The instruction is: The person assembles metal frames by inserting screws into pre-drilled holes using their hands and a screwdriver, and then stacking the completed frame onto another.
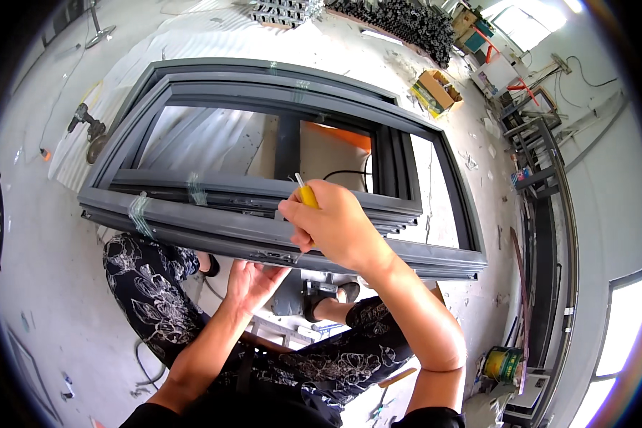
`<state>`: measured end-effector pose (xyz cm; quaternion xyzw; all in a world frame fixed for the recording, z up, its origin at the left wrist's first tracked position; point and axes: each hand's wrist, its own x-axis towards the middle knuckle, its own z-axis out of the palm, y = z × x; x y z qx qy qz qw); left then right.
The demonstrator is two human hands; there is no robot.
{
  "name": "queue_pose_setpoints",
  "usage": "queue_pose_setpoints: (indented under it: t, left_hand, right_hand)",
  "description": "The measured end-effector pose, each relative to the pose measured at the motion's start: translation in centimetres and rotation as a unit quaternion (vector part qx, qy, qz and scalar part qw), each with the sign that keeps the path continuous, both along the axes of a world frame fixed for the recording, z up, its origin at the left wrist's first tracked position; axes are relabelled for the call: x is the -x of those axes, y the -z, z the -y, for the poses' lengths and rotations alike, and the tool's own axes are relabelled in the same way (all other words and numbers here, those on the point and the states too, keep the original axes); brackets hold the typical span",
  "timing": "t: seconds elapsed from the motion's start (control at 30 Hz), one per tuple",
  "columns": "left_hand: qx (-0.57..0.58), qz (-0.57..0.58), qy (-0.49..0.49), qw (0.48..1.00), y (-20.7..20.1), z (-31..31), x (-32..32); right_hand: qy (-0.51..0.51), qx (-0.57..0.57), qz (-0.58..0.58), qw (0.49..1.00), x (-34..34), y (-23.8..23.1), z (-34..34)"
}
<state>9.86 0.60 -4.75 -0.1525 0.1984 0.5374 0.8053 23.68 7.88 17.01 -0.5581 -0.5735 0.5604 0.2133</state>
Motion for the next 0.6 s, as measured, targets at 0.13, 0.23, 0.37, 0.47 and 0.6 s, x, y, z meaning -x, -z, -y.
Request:
queue_pose_setpoints:
  t: [0.13, 0.23, 0.37, 0.47, 0.6]
  left_hand:
    - [-0.016, 0.003, 0.010, 1.000, -1.6, 0.0, -0.1]
    - [-0.016, -0.012, 0.010, 1.000, -2.1, -0.6, -0.7]
    - [-0.032, -0.012, -0.003, 0.999, 0.1, -1.3, -1.2]
    - [-0.025, -0.005, -0.005, 1.000, 1.9, -1.0, -1.2]
    - [-0.012, -0.010, 0.010, 1.000, 2.8, -0.5, -0.6]
  right_hand:
    - [-0.018, 0.018, 0.032, 0.999, 0.5, -1.6, -1.1]
    - [-0.011, -0.011, 0.017, 1.000, 0.2, -1.3, -1.6]
    - [-0.005, -0.033, 0.025, 0.999, -0.4, 0.2, -0.7]
    - [-0.009, -0.045, 0.021, 0.999, -1.1, 2.3, 0.7]
    - [0.018, -0.025, -0.005, 1.000, -0.8, 2.3, 1.9]
